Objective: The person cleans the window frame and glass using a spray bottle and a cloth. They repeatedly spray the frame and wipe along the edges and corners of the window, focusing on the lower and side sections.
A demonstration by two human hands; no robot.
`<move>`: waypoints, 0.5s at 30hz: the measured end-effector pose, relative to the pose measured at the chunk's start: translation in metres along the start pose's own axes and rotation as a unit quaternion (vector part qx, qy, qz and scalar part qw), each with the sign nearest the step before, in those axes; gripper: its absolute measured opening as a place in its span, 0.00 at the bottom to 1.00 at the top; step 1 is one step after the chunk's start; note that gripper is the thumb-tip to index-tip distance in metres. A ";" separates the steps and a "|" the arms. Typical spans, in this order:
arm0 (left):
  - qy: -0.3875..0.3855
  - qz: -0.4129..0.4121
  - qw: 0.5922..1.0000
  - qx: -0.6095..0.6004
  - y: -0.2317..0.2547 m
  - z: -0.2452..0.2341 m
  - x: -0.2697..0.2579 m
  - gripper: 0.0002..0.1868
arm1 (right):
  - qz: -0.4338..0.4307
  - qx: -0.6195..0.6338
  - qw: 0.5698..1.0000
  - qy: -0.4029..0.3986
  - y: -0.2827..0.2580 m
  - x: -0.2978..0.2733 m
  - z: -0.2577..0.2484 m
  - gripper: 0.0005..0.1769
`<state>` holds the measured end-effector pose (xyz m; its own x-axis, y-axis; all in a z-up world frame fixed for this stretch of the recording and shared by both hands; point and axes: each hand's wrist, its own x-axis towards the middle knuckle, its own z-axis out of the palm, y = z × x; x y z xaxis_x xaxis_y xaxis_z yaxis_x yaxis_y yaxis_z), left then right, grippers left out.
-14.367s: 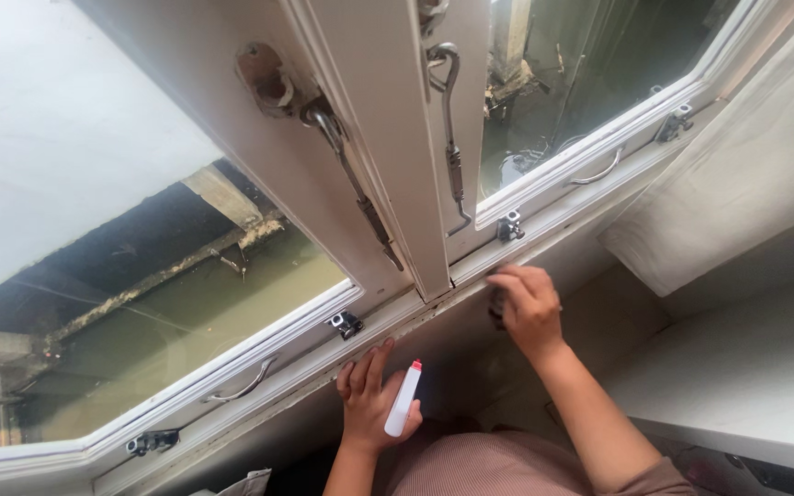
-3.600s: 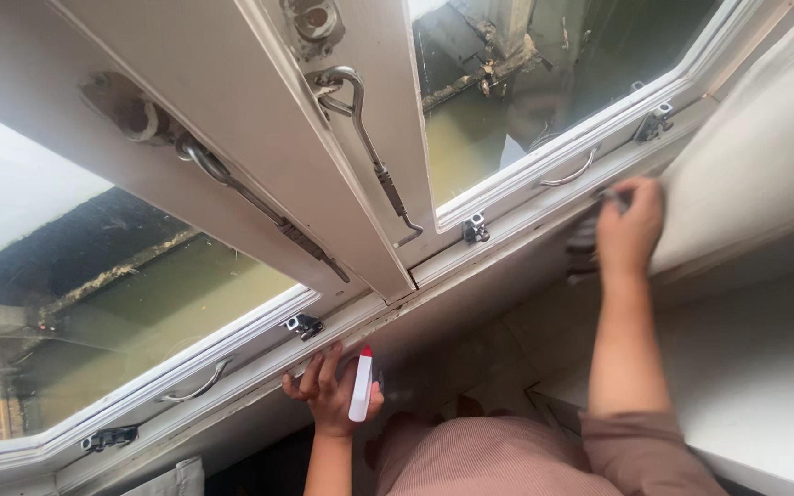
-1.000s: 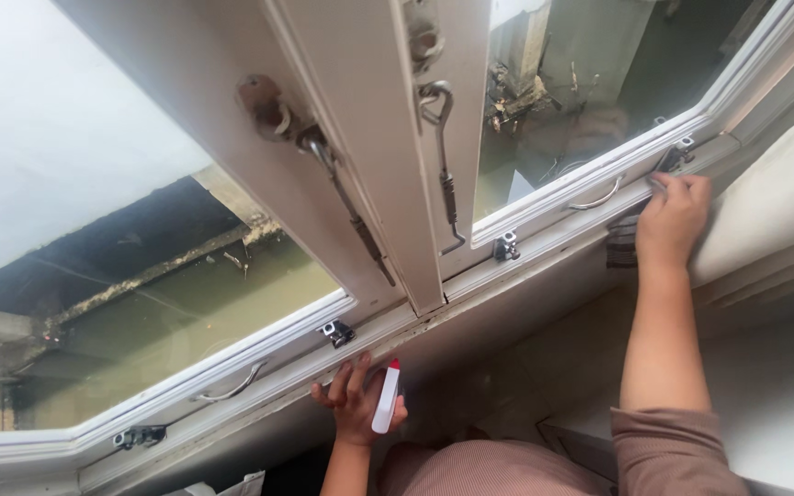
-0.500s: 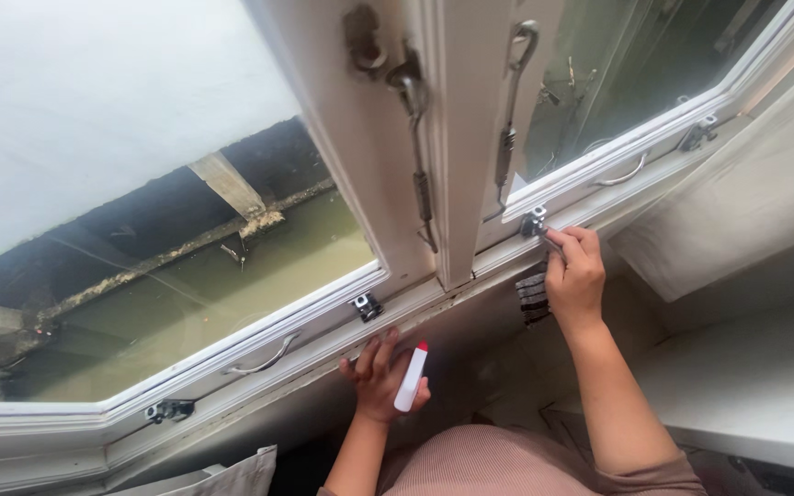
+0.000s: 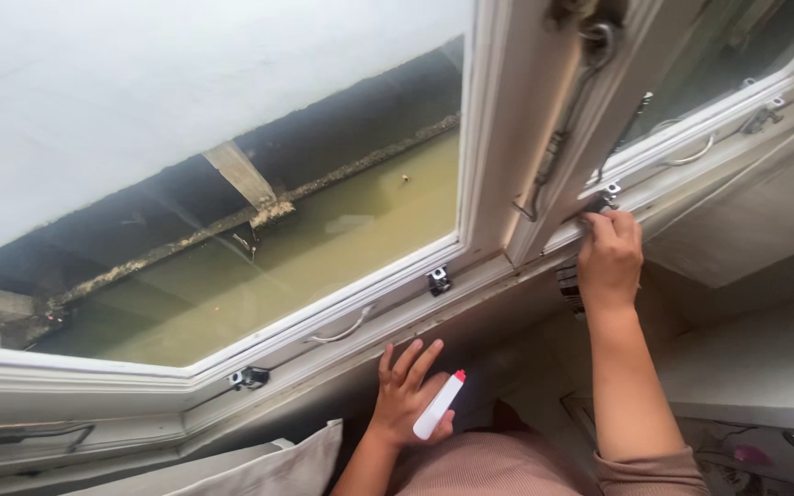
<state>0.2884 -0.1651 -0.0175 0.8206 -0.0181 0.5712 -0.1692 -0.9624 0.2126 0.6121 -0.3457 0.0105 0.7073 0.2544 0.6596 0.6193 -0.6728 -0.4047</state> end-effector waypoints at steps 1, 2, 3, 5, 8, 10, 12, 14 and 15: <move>0.001 -0.005 1.000 0.005 -0.003 -0.008 -0.004 0.21 | 0.005 -0.010 1.000 0.002 -0.004 0.000 0.001 0.09; 0.001 -0.011 1.000 0.010 -0.005 -0.016 -0.008 0.21 | 0.010 -0.019 1.000 0.003 -0.009 -0.002 0.001 0.09; 0.002 -0.017 1.000 0.014 -0.007 -0.023 -0.013 0.22 | 0.014 -0.029 0.999 0.004 -0.014 -0.004 0.001 0.08; 0.018 -0.025 0.999 0.012 -0.012 -0.035 -0.023 0.22 | 0.011 -0.018 1.000 0.000 -0.024 -0.010 0.001 0.09; 0.029 -0.031 0.999 0.022 -0.021 -0.049 -0.037 0.23 | -0.001 0.011 1.000 0.001 -0.039 -0.022 0.000 0.08; 0.034 -0.036 0.998 0.028 -0.025 -0.056 -0.049 0.22 | -0.003 0.034 0.999 0.001 -0.046 -0.032 -0.001 0.06; 0.039 -0.037 0.998 0.033 -0.029 -0.062 -0.059 0.22 | 0.007 0.059 0.998 0.002 -0.055 -0.043 0.000 0.06; 0.039 -0.039 0.998 0.032 -0.032 -0.070 -0.070 0.21 | 0.044 0.092 0.995 0.009 -0.064 -0.058 0.001 0.10; 0.040 -0.040 0.998 0.032 -0.034 -0.074 -0.075 0.21 | 0.063 0.109 0.992 0.013 -0.069 -0.067 0.002 0.12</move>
